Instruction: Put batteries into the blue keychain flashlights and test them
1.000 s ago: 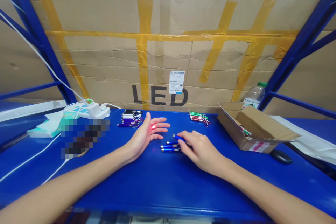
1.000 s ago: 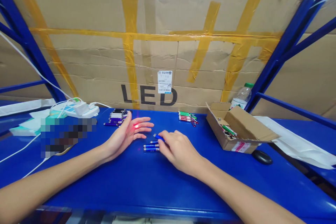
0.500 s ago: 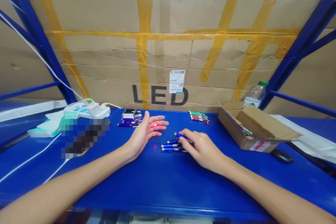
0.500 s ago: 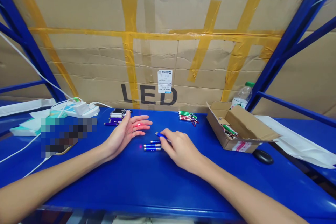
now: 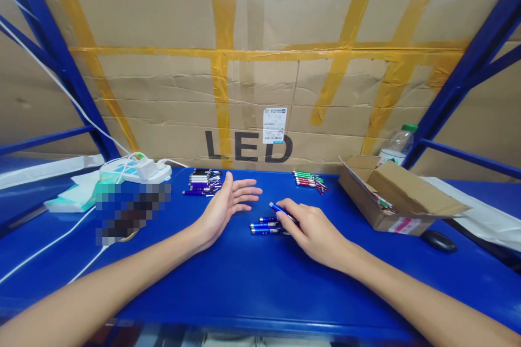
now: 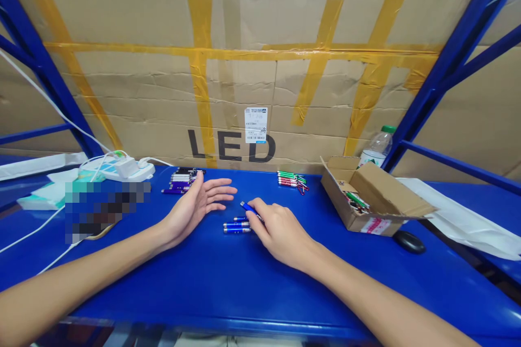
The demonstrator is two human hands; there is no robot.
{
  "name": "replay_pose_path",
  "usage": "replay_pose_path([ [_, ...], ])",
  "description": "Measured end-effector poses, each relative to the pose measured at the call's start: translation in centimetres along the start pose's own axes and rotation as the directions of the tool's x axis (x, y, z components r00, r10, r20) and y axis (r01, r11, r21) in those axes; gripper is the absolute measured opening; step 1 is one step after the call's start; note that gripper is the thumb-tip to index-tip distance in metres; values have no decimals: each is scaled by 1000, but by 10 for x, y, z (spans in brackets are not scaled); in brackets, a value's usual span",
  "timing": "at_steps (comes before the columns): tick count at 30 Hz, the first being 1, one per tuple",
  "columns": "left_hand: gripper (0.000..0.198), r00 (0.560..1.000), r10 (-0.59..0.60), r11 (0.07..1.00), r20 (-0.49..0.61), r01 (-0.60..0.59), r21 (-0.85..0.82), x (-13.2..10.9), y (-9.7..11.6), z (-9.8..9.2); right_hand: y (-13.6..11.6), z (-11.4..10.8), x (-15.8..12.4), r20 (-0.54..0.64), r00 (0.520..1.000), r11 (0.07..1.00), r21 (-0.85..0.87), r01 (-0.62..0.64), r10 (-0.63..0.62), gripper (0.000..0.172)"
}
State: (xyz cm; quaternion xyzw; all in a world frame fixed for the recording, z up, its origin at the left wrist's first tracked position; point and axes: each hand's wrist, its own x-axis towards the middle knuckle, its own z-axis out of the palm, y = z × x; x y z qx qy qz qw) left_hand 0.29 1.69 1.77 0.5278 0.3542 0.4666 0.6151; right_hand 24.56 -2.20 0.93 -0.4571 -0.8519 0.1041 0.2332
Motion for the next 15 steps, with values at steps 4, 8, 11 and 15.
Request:
replay_pose_path([
  [4,78,1000,-1,1000,1,1,1,0,0,0,0,2,0,-13,1000,1000,27,1,-1,32],
  [8,78,1000,-1,1000,-2,1,1,0,1,1,1,2,0,-23,1000,998,56,19,-17,30],
  [11,78,1000,-2,1000,-1,2,3,-1,1,1,0,0,-1,-15,999,997,71,32,-31,30],
  [15,77,1000,-8,1000,-4,8,2,-2,2,2,-4,-3,-5,8,999,996,76,50,-51,29],
])
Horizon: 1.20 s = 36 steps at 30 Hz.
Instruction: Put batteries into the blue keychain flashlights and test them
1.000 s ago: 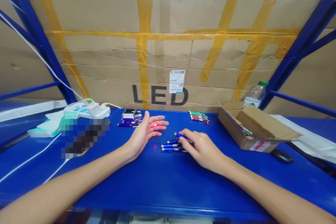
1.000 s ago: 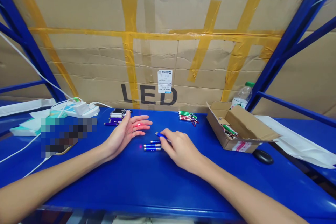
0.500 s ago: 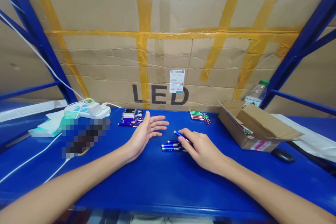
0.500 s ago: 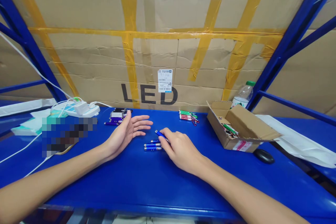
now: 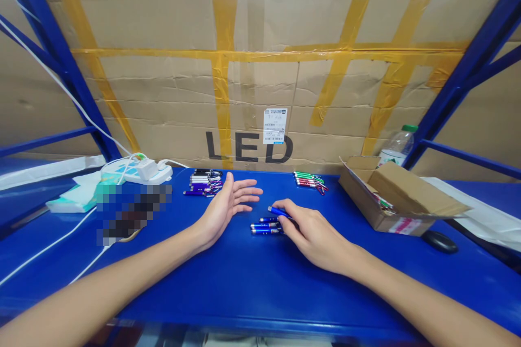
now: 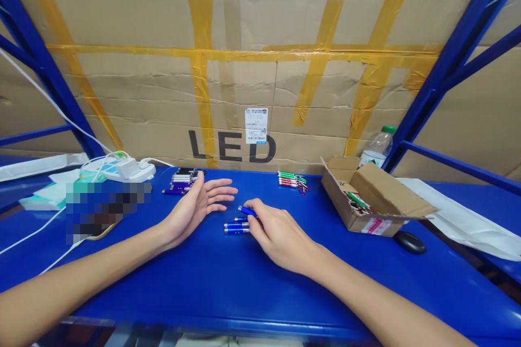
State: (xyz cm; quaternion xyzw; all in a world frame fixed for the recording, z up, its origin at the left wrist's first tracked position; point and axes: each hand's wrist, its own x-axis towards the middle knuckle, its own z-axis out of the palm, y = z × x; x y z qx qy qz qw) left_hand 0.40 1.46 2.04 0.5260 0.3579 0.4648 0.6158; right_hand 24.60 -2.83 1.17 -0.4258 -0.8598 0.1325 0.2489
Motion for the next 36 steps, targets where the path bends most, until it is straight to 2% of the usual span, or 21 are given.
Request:
replay_pose_path([
  [6,79,1000,3,1000,0,-3,-11,0,1,0,-4,-1,-1,47,996,995,-46,84,-82,29],
  [14,79,1000,3,999,25,-1,-51,0,1,-1,2,-2,4,34,997,990,-121,66,-63,31],
  [19,82,999,-28,998,38,30,-55,0,1,1,-1,-2,0,84,993,989,-117,95,-86,28],
  [27,85,997,-43,997,57,47,-59,0,0,1,1,2,3,42,999,990,-138,-3,9,29],
  [32,84,998,-34,999,57,36,-38,1,0,1,4,3,3,45,999,994,-101,34,-29,33],
  [36,80,999,-29,999,26,29,-16,1,-1,0,8,5,2,66,998,994,-111,19,-12,31],
])
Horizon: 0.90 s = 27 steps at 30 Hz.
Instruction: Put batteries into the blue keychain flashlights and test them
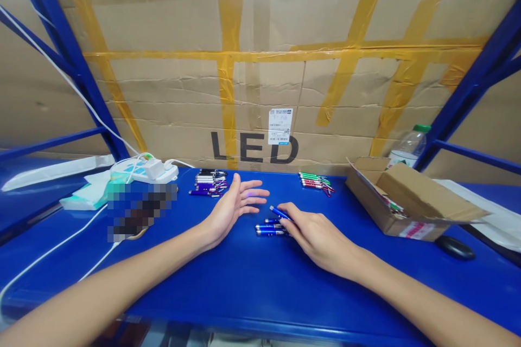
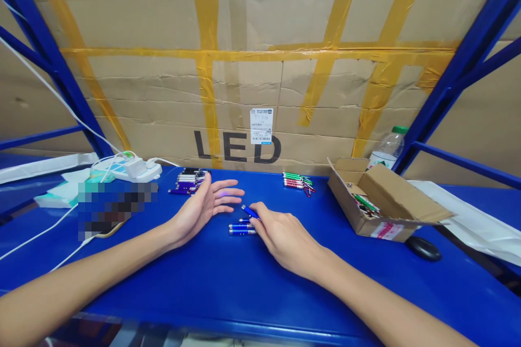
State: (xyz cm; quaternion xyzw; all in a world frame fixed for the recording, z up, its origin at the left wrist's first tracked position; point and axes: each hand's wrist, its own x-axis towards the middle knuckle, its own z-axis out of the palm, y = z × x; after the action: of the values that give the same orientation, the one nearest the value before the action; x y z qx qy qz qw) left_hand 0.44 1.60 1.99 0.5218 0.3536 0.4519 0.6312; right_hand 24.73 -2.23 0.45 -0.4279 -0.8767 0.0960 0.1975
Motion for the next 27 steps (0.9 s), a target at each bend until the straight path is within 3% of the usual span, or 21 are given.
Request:
replay_pose_path([
  [7,83,1000,-10,999,24,11,-53,0,-1,-1,-2,-3,1,-6,1000,1000,11,-14,14,23],
  [12,83,1000,-2,998,20,4,-63,0,0,-1,-6,-5,-1,12,999,997,57,44,-45,24],
  [27,82,1000,-9,998,20,10,-54,1,2,0,-5,-4,0,28,1000,1000,15,-3,3,25],
])
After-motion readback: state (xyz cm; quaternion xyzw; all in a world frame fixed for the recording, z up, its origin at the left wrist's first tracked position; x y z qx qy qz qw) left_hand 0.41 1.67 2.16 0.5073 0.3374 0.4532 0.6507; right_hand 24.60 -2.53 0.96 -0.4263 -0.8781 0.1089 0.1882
